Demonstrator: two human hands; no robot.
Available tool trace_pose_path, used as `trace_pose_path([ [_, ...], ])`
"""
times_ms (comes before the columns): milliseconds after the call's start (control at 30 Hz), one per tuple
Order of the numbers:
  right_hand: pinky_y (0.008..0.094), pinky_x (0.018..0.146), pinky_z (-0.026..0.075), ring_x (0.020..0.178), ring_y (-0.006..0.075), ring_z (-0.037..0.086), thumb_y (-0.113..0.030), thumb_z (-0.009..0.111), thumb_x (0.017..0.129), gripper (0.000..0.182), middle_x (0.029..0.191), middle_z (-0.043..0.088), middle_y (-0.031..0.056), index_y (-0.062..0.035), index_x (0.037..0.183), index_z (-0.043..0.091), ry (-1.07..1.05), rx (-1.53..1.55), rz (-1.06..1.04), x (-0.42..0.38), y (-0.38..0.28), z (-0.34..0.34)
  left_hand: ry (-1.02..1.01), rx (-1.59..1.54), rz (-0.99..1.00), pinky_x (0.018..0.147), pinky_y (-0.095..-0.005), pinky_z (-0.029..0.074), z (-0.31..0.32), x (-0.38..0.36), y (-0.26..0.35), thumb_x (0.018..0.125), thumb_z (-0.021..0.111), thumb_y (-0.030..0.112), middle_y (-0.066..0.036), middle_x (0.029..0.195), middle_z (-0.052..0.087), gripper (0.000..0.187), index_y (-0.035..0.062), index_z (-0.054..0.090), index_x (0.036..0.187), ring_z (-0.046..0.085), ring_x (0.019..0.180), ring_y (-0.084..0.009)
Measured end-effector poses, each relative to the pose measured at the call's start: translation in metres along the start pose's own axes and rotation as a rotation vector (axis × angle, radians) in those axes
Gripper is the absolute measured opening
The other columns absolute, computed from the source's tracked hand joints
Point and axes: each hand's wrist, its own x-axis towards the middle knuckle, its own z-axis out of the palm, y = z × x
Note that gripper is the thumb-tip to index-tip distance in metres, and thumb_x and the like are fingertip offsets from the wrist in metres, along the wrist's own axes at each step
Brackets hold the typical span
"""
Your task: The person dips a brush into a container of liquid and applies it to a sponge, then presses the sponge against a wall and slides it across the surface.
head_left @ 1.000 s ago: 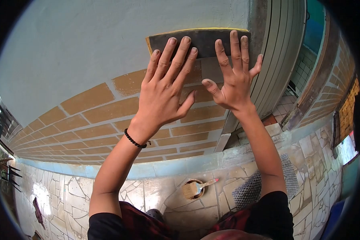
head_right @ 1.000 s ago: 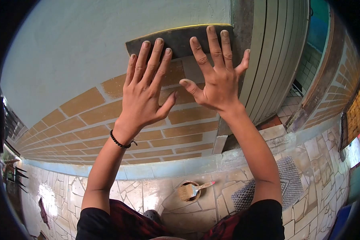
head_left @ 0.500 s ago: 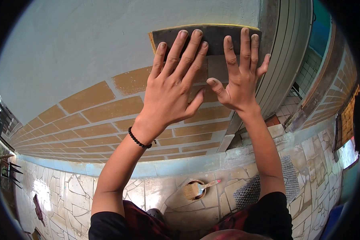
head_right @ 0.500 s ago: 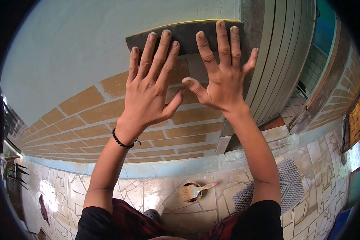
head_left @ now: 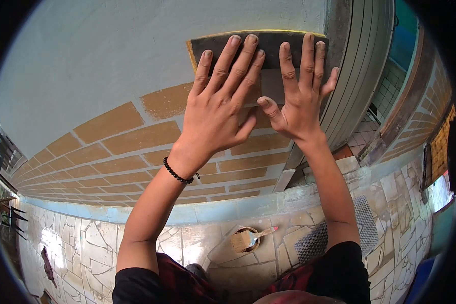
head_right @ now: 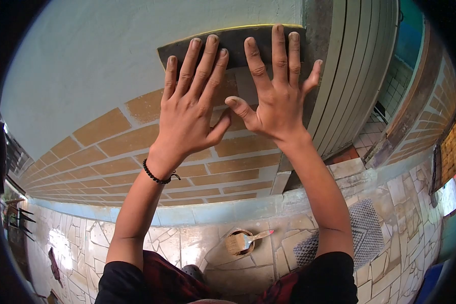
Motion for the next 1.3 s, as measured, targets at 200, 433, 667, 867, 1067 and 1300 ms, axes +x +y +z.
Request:
trace_pose_path([
  [200, 0.0754, 0.117, -0.006, 0.163, 0.0330, 0.013, -0.087, 0.033, 0.094, 0.089, 0.177, 0.017, 0.0137, -0.0351, 0.167, 0.032, -0.079, -0.053, -0.021, -0.005, 0.006, -0.010, -0.050, -0.008, 0.042, 0.132, -0.0511, 0.014, -0.008, -0.003, -0.010, 0.075, 0.074, 0.033, -0.011, 0.174, 0.028, 0.100, 0.0159, 0.034, 0.166, 0.023, 0.161, -0.0296],
  [433, 0.0772, 0.116, -0.003, 0.164, 0.0298, 0.014, -0.086, 0.036, 0.094, 0.088, 0.178, 0.016, 0.0106, -0.0380, 0.167, 0.031, -0.110, -0.078, -0.034, -0.009, 0.011, -0.014, -0.057, 0.000, 0.035, 0.133, -0.0483, 0.017, -0.010, -0.005, -0.010, 0.077, 0.074, 0.035, -0.007, 0.174, 0.029, 0.098, 0.0174, 0.036, 0.166, 0.025, 0.161, -0.0259],
  [667, 0.0799, 0.115, 0.000, 0.164, 0.0284, 0.013, -0.085, 0.039, 0.094, 0.087, 0.178, 0.013, 0.0091, -0.0395, 0.167, 0.028, -0.125, -0.080, -0.032, -0.009, 0.010, -0.017, -0.043, 0.021, 0.024, 0.133, -0.0492, 0.015, -0.006, -0.010, -0.011, 0.079, 0.073, 0.037, -0.008, 0.174, 0.029, 0.097, 0.0172, 0.036, 0.166, 0.025, 0.161, -0.0267],
  [867, 0.0796, 0.116, 0.000, 0.164, 0.0283, 0.013, -0.084, 0.042, 0.093, 0.088, 0.178, 0.013, 0.0088, -0.0397, 0.168, 0.027, -0.135, -0.082, -0.019, -0.008, 0.007, -0.019, -0.018, 0.024, -0.001, 0.133, -0.0509, 0.013, -0.005, -0.014, -0.006, 0.080, 0.071, 0.036, -0.014, 0.173, 0.029, 0.095, 0.0105, 0.038, 0.164, 0.024, 0.161, -0.0311],
  [1067, 0.0789, 0.116, -0.001, 0.164, 0.0293, 0.013, -0.083, 0.042, 0.094, 0.088, 0.178, 0.012, 0.0095, -0.0387, 0.168, 0.027, -0.129, -0.072, -0.020, -0.007, 0.006, -0.019, 0.017, 0.036, -0.014, 0.131, -0.0537, 0.017, -0.002, -0.019, -0.005, 0.081, 0.069, 0.035, -0.024, 0.172, 0.026, 0.095, 0.0027, 0.035, 0.164, 0.022, 0.161, -0.0393],
  [1300, 0.0780, 0.116, -0.002, 0.164, 0.0316, 0.011, -0.083, 0.039, 0.095, 0.087, 0.178, 0.012, 0.0121, -0.0363, 0.168, 0.027, -0.114, -0.064, -0.008, -0.008, 0.002, -0.017, 0.026, 0.027, -0.040, 0.128, -0.0581, 0.020, -0.001, -0.023, 0.002, 0.080, 0.071, 0.032, -0.035, 0.169, 0.022, 0.099, -0.0062, 0.032, 0.162, 0.018, 0.159, -0.0495],
])
